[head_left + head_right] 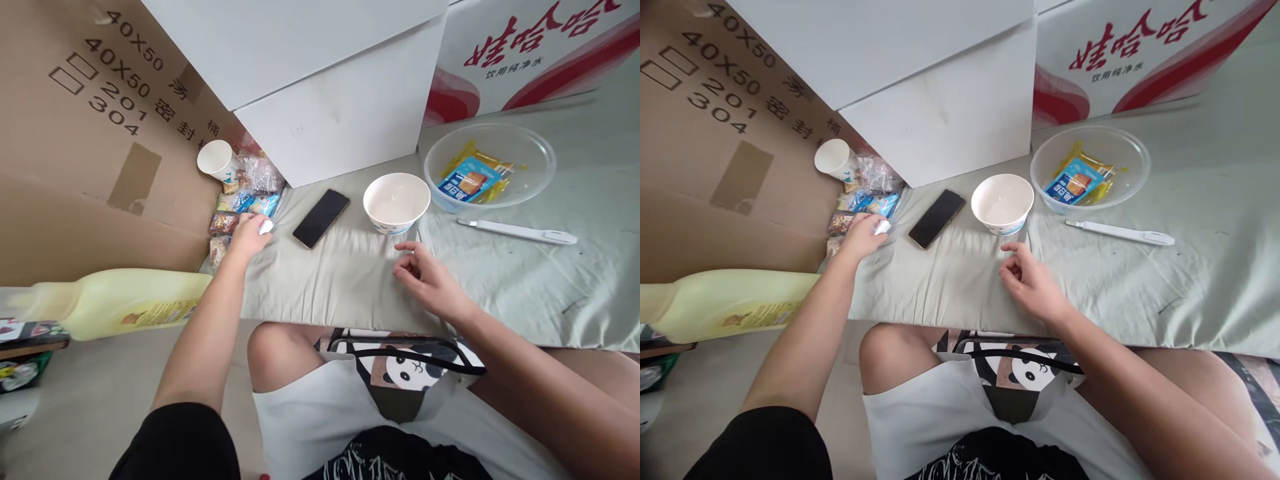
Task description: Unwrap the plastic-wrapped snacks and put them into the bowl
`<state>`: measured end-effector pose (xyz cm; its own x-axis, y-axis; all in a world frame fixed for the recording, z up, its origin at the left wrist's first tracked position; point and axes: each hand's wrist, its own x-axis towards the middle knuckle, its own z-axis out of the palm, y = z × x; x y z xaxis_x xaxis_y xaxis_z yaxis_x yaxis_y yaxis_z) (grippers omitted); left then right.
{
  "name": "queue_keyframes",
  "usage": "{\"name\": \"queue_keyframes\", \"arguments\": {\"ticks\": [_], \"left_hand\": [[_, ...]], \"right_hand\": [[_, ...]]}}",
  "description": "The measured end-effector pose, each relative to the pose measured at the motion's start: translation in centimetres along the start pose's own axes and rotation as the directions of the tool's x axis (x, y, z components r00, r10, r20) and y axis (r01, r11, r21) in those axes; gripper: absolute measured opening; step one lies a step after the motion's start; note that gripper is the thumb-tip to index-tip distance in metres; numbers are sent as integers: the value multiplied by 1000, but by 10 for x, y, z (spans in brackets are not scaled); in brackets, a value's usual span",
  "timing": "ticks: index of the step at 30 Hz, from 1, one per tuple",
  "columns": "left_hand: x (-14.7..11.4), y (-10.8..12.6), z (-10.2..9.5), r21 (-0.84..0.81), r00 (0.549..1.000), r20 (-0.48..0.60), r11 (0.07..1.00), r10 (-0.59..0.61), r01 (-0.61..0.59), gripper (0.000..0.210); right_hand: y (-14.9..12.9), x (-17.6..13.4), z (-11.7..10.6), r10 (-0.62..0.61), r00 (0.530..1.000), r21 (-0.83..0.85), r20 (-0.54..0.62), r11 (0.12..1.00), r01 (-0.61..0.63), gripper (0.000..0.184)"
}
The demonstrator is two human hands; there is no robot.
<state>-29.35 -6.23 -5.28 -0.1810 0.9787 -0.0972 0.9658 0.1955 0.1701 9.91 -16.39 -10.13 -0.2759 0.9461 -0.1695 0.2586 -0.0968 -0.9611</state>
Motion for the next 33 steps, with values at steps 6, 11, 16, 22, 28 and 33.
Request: {"name": "queue_keyframes", "arguments": {"ticks": [6,11,16,22,28,33], "left_hand": [[-49,27,-43,-705,955,-126,702,-267,103,29],[-92,64,-20,-992,991,124,35,51,122,54],[-92,96,44,-947,891,299,-7,340,321,62],[-85,119,68,-945,922,319,149,222,291,72],[-79,122,64,-947,940,307,145,147,286,68],[-80,118,61,-950,941,313,43,129,310,76]], "right_hand": [[-9,-2,-10,-45,999,-80,7,996,45,33],[-16,-8,-56,-178,920,-461,-350,887,-4,25],[-5,-4,-91,-290,821,-744,-492,630,-224,27],[26,8,-92,-238,887,-839,-395,487,-243,44],[21,9,-91,-158,935,-839,-318,506,-200,28],[17,9,-75,-229,972,-789,-48,606,104,38]]}}
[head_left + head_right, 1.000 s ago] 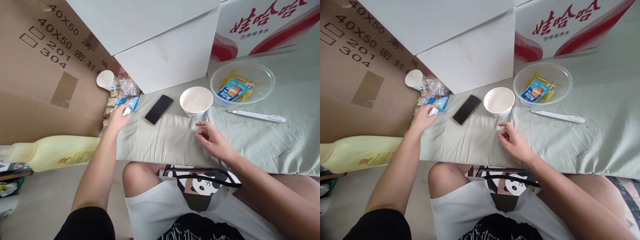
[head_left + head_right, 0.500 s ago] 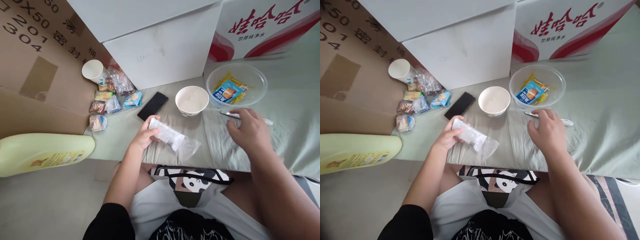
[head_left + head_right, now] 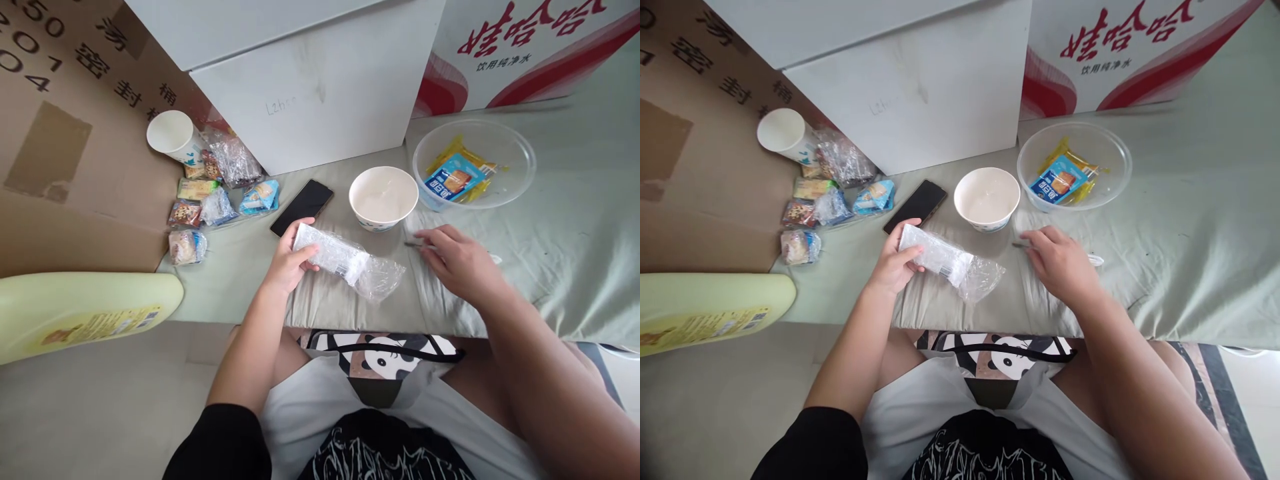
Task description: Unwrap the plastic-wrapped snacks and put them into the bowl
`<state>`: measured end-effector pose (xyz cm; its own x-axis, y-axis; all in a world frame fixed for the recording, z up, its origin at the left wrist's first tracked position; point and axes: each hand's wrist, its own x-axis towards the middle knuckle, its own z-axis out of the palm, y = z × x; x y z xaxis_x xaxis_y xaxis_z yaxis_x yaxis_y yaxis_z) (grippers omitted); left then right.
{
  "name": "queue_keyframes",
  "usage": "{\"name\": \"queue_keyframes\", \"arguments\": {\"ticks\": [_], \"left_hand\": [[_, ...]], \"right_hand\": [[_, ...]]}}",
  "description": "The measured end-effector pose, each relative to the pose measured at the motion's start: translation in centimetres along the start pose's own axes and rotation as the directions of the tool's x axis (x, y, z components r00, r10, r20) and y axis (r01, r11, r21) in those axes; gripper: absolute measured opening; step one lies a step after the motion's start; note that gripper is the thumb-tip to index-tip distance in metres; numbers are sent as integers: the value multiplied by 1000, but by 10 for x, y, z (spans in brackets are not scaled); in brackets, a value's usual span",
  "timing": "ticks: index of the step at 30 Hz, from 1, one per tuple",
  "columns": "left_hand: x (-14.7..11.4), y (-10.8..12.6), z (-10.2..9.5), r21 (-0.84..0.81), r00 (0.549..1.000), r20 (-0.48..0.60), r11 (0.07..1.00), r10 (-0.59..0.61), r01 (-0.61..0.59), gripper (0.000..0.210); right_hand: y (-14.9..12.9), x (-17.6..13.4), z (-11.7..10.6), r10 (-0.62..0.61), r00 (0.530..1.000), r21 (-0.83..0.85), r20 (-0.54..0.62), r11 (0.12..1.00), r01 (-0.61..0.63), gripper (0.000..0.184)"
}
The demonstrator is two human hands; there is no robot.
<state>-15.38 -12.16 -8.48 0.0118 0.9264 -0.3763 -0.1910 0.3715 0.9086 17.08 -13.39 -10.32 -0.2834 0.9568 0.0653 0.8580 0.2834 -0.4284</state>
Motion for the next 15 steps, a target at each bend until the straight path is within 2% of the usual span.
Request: {"name": "queue_keyframes", "arguments": {"ticks": [3,5,7,9,11,15], "left_hand": [[0,-1,-3,-60,1000,-14,998,3,-4,75],[1,-2,-6,-102,1000,-12,995,0,-1,76],[2,-2,-9,-148,1000,7,989,-6,7,75],[3,-2,-10,-191,999,37,981,-17,24,69],[4,-3,-9,-217,996,71,974,-53,67,60],[4,-4,-1,-198,973,125,956,-195,217,52]], "right_hand": [[8,-4,2,29,999,-86,-20,996,-31,44],[16,-6,-1,112,993,-172,-38,978,-117,33],[19,-6,-6,160,986,-181,-43,969,-165,25],[13,-5,-12,134,990,-62,-43,989,-137,26],[-2,-5,-17,48,998,156,-51,987,-39,26],[-42,-13,-17,-159,986,526,-46,835,160,22]]}}
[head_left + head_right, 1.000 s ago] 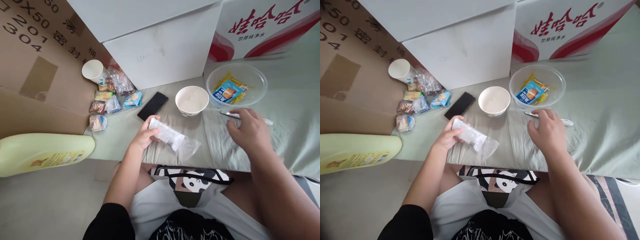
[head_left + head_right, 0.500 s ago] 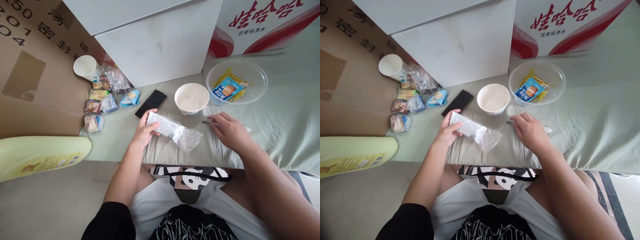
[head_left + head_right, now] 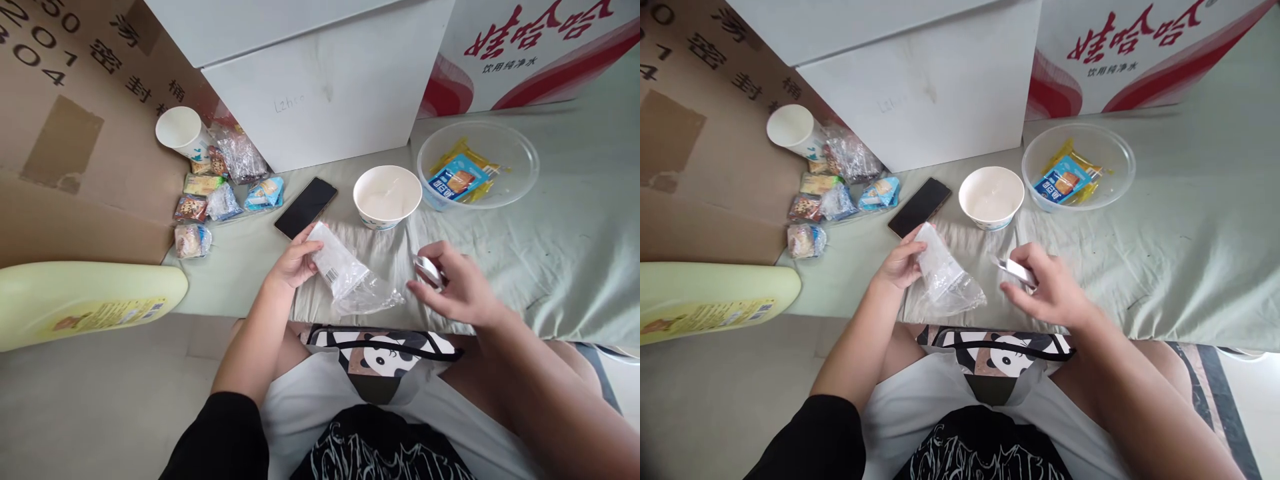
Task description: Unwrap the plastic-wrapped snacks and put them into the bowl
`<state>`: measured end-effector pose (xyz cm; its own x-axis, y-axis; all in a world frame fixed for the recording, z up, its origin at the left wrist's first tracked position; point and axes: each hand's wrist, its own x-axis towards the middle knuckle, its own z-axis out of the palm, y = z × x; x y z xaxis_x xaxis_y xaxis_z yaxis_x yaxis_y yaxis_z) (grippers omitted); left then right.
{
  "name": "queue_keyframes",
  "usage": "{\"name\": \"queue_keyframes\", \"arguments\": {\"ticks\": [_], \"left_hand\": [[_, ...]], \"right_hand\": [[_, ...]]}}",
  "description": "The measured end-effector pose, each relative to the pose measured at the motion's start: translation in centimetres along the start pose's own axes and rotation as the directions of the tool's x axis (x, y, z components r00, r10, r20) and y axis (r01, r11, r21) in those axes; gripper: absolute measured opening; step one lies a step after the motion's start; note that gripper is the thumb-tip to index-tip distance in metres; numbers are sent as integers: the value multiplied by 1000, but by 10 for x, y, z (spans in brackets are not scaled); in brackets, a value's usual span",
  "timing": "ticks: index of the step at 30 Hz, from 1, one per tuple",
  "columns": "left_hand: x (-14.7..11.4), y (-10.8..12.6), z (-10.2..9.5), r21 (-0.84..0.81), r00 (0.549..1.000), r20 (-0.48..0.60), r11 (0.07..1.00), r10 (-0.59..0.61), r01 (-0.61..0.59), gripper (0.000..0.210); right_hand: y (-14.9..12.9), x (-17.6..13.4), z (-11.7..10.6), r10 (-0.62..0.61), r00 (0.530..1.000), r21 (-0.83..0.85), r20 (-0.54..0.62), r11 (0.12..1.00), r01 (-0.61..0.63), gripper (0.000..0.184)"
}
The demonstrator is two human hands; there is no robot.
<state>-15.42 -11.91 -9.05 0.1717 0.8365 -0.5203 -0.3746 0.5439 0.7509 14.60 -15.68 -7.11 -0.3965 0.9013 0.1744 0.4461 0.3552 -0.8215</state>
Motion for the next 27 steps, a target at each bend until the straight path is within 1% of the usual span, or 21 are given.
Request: {"name": "queue_keyframes", "arguments": {"ticks": [2,4,6,9,13,14,17,19,21,24,27], "left_hand": [[2,-2,5,17,999,10,999,-36,36,53],[3,-4,9,40,999,25,998,-40,39,54],[3,-5,12,78,998,37,996,-45,42,55],[0,-5,16,157,998,46,986,-53,45,58],[-4,-7,21,244,998,56,970,-13,-1,58],[-5,-8,23,261,998,58,965,-1,-14,59],[-6,-11,25,303,997,65,952,28,-47,60],[-5,-15,25,320,996,65,944,66,-83,62],[-5,-20,24,350,989,56,925,136,-147,65],[-7,-31,23,440,968,60,864,243,-244,68],[-12,-41,23,499,940,152,797,305,-339,78]], "right_hand": [[-10,-3,11,-44,997,106,66,994,37,24],[-14,-5,21,-67,992,139,108,989,51,28],[-13,-5,27,-92,988,136,122,988,75,32],[-10,-5,35,-114,985,106,131,989,100,24],[-9,-5,43,-94,985,72,143,994,84,31],[-10,-5,45,-83,986,51,146,996,76,30],[-10,-5,51,-17,989,-62,149,998,26,19],[-10,-3,54,51,989,-92,142,995,-38,25],[-11,-1,56,136,982,-63,132,990,-129,25],[-13,3,57,269,961,-31,65,963,-268,15],[-14,6,57,371,928,-23,-28,928,-372,11]]}}
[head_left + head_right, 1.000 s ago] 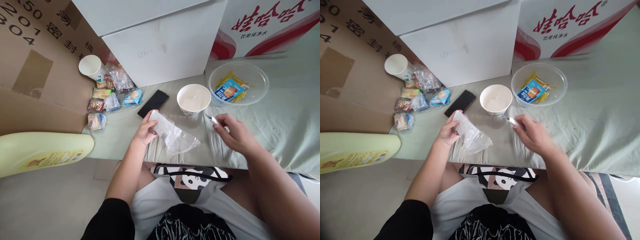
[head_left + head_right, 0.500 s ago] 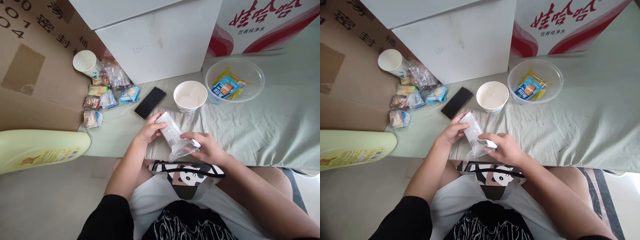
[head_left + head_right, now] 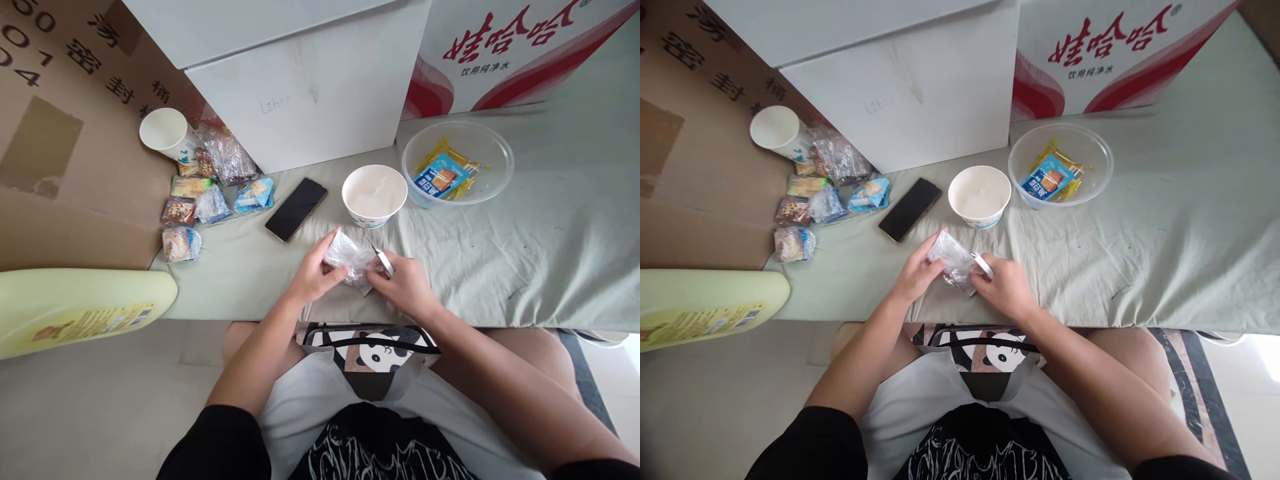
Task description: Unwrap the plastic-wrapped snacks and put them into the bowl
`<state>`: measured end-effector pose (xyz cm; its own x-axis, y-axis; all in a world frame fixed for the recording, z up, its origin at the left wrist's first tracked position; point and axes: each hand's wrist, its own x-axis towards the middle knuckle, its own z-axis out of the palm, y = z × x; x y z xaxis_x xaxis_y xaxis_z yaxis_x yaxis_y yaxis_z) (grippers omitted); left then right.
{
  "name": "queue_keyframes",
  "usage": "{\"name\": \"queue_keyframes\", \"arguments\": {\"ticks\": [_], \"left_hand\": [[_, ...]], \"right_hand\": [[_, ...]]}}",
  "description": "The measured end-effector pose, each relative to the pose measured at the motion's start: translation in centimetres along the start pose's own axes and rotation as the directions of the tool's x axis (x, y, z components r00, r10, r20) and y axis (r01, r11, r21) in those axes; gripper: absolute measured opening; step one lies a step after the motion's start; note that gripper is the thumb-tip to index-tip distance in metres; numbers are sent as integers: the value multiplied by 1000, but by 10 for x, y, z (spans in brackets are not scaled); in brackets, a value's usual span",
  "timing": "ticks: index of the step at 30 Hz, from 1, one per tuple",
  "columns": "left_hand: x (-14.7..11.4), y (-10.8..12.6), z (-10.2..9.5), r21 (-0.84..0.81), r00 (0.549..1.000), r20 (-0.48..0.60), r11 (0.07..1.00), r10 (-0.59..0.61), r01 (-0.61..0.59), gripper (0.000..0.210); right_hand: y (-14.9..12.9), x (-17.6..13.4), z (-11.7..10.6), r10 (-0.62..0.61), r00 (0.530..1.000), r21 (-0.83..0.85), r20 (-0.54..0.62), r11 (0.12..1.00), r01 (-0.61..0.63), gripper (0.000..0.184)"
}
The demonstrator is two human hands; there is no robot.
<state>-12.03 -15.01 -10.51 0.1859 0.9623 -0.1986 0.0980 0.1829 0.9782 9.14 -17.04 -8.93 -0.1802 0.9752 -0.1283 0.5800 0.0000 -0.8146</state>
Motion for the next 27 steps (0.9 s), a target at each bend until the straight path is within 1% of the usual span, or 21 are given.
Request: {"name": "queue_keyframes", "arguments": {"ticks": [2,4,5,7,9,11,13,14,16,18,20,23,25,27], "left_hand": [[-5,-2,3,73,998,33,995,60,-63,93],[-7,-2,7,192,994,19,975,106,-108,102],[-7,-3,9,248,992,0,960,129,-125,100],[-6,-4,12,309,986,-34,940,166,-148,90],[-4,-5,14,284,986,-54,949,160,-138,79],[-2,-8,14,217,990,-72,971,120,-102,75],[-1,-10,13,160,990,-104,984,97,-80,73],[-1,-10,13,141,988,-123,987,99,-81,73],[0,-10,13,117,982,-153,989,107,-89,71],[-1,-9,14,86,978,-181,993,100,-86,68],[-1,-8,16,45,975,-204,996,83,-75,65],[-1,-6,18,-7,974,-220,998,62,-65,61],[-1,-6,18,-15,975,-217,998,49,-54,60],[0,-8,17,-4,981,-189,999,43,-44,60]], "right_hand": [[-1,1,0,58,998,-4,-39,998,-58,11],[-2,3,1,102,993,-32,-63,994,-104,12],[-2,3,1,119,990,-52,-69,991,-123,12],[-3,4,2,145,986,-62,-77,987,-150,11],[-4,5,1,151,984,-7,-94,988,-153,19],[-5,5,-3,137,985,69,-102,989,-131,28],[-5,3,-7,104,991,99,-82,990,-96,25],[-5,3,-8,73,994,94,-75,993,-66,23],[-4,1,-10,-21,996,68,-92,997,27,26],[-2,0,-9,-122,985,45,-119,991,129,30],[0,-1,-6,-182,975,47,-126,981,189,30],[3,-4,-2,-193,969,46,-155,978,202,32],[5,-7,0,-186,966,-4,-177,982,189,24],[6,-9,2,-191,966,-82,-174,980,179,18]]}}
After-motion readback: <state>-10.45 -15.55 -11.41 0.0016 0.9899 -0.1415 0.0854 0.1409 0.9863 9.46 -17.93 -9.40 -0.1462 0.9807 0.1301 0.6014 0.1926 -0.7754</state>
